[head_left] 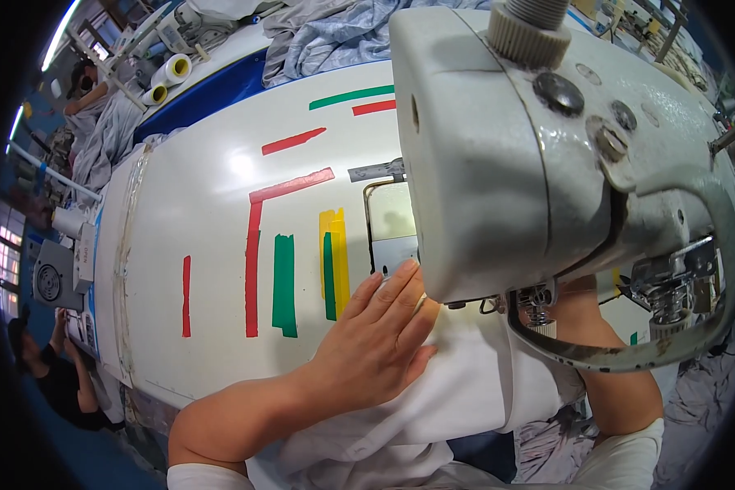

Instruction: Sewing white fabric pillowcase components using an industrial sewing machine.

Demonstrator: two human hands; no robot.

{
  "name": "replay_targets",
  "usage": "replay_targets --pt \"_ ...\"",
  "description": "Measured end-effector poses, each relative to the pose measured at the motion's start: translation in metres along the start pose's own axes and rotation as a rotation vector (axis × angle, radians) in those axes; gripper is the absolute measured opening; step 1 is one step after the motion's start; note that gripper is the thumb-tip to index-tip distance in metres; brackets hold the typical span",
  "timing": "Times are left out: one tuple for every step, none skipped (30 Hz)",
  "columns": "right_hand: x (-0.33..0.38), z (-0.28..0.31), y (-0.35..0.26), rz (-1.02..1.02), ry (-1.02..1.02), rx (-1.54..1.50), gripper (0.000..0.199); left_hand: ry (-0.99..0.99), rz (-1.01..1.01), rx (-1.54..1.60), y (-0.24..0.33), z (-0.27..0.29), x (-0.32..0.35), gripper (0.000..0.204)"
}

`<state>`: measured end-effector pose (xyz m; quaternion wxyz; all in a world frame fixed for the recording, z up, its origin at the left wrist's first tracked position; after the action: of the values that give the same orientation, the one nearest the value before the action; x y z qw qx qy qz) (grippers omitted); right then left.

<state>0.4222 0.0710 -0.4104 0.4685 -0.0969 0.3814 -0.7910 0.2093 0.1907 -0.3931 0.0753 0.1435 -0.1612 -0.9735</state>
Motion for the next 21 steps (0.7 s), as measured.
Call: replay_targets --pt "0.001 -0.002 -0.001 0.006 -0.038 0.001 0.029 -0.011 0.005 0.005 0.0 0.0 0.0 0.041" --pt "0.004 -0.004 -0.003 0.012 -0.075 0.002 0.028 -0.05 0.029 0.023 -0.001 -0.001 0.0 0.041" --pt "0.005 -0.004 -0.004 0.015 -0.106 0.003 0.028 -0.023 0.007 0.009 -0.001 0.0 0.0 0.041" --pt "0.006 -0.005 -0.005 0.013 -0.133 0.0 0.028 -0.025 0.01 0.015 -0.001 0.0 -0.001 0.041" --pt "0.007 -0.004 -0.005 0.012 -0.154 0.003 0.028 -0.028 0.024 0.048 -0.001 0.0 -0.001 0.041" --pt "0.007 -0.003 -0.005 0.008 -0.167 0.004 0.027 -0.028 0.011 0.019 -0.001 0.001 -0.002 0.041" --pt "0.007 -0.003 -0.005 0.005 -0.178 0.002 0.027 0.015 -0.004 0.04 -0.001 0.002 -0.003 0.042" --pt "0.005 -0.002 -0.004 0.008 -0.19 0.003 0.027 0.057 -0.019 0.06 -0.001 0.003 -0.004 0.044" --pt "0.004 -0.002 -0.003 0.003 -0.189 0.01 0.026 0.059 -0.022 0.058 -0.002 0.004 -0.005 0.044" --pt "0.001 -0.002 -0.003 0.006 -0.191 0.015 0.026 0.027 -0.016 0.011 -0.002 0.003 -0.006 0.046" --pt "0.0 -0.004 -0.002 0.005 -0.189 0.022 0.026 -0.005 -0.01 -0.036 -0.003 0.003 -0.007 0.048" --pt "-0.004 -0.005 -0.002 0.007 -0.184 0.031 0.026 -0.005 -0.011 -0.036 -0.004 0.002 -0.009 0.048" --pt "-0.006 -0.005 -0.001 0.008 -0.181 0.038 0.025 -0.006 0.022 0.012 -0.006 0.002 -0.01 0.049" --pt "-0.008 -0.006 -0.001 0.011 -0.176 0.045 0.025 -0.031 0.071 0.07 -0.008 0.001 -0.011 0.05" --pt "-0.01 -0.006 0.0 0.01 -0.168 0.052 0.025 -0.007 0.052 0.06 -0.01 0.001 -0.012 0.05" --pt "-0.01 -0.006 0.001 0.005 -0.163 0.053 0.025 -0.012 0.062 0.072 -0.011 0.0 -0.013 0.048" --pt "-0.01 -0.005 0.001 0.005 -0.156 0.053 0.024 -0.024 0.082 0.099 -0.013 -0.001 -0.014 0.047" --pt "-0.009 -0.004 0.002 0.001 -0.149 0.053 0.024 -0.02 0.07 0.084 -0.014 -0.001 -0.014 0.046" --pt "-0.008 -0.002 0.002 -0.004 -0.143 0.052 0.024 -0.006 0.05 0.093 -0.015 0.0 -0.014 0.045" --pt "-0.007 -0.001 0.002 -0.007 -0.14 0.053 0.024 0.012 0.033 0.123 -0.015 0.0 -0.014 0.044" --pt "-0.005 0.002 0.002 -0.009 -0.135 0.053 0.023 0.006 0.028 0.101 -0.015 0.0 -0.014 0.044"
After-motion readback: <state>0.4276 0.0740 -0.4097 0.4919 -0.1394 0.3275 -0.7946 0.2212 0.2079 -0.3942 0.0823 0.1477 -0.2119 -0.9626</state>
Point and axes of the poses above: each hand's wrist, its own x-axis away from the middle knuckle, its own z-axis out of the back of the hand, y = z × x, the point moved 2 cm from there along -x, towards the middle knuckle, and after that the axes turned 11 degrees about y, right-handed, at the moved point
